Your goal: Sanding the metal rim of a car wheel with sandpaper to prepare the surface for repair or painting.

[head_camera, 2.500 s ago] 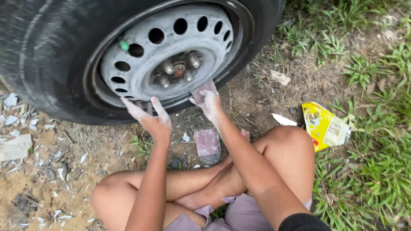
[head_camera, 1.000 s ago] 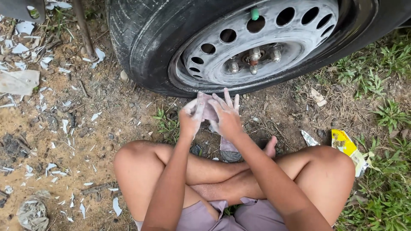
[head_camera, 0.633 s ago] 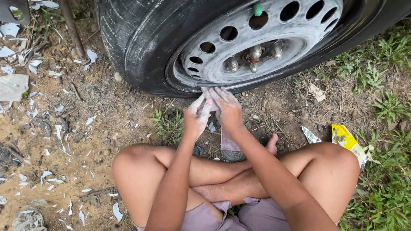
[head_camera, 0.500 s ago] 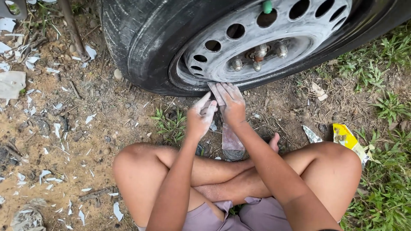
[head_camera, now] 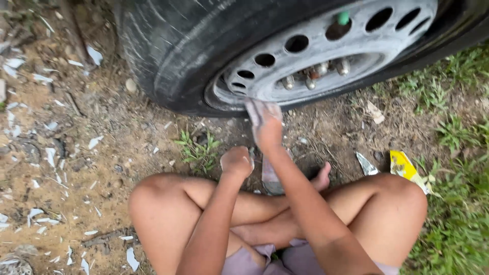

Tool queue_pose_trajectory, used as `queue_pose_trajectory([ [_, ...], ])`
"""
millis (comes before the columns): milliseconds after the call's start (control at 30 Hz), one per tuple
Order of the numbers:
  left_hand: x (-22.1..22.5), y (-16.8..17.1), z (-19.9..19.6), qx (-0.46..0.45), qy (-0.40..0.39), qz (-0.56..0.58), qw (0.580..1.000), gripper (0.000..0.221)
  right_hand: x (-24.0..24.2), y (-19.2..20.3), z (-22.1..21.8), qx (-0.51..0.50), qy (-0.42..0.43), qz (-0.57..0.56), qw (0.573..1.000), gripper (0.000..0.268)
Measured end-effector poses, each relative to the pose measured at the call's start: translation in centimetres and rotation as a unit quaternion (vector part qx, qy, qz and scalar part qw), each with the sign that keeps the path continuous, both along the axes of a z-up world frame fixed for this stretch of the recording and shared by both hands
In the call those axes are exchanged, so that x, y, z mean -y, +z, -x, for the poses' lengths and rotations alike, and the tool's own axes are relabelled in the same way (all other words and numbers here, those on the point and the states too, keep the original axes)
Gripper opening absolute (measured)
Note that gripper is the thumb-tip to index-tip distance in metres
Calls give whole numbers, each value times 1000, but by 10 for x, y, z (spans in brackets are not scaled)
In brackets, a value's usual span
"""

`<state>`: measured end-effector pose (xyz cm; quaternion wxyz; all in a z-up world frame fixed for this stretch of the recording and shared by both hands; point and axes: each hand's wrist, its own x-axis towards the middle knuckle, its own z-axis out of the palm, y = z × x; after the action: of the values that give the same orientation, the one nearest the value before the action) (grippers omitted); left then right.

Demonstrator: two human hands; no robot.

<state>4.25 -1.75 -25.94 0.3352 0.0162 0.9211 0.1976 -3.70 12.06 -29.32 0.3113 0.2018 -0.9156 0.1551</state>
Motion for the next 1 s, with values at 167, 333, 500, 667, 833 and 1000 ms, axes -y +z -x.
queue_pose_trajectory([
  [167,21,24,15,-51,110,-16,992,25,44,48,-22,84,5,105,991,37],
  [333,56,72,14,-220,203,-155,942,26,17,47,-20,150,-34,233,960,40],
  [500,36,122,21,-344,239,-299,857,25,47,40,-21,74,-9,169,983,41],
  [667,42,83,24,-274,271,-303,871,30,-13,18,-8,148,-115,35,982,32],
  [833,28,83,18,-321,237,-314,862,31,-28,19,-16,316,-109,-7,942,59],
  [1000,17,74,15,-297,280,-372,833,27,-66,12,-8,133,-79,-37,987,40],
])
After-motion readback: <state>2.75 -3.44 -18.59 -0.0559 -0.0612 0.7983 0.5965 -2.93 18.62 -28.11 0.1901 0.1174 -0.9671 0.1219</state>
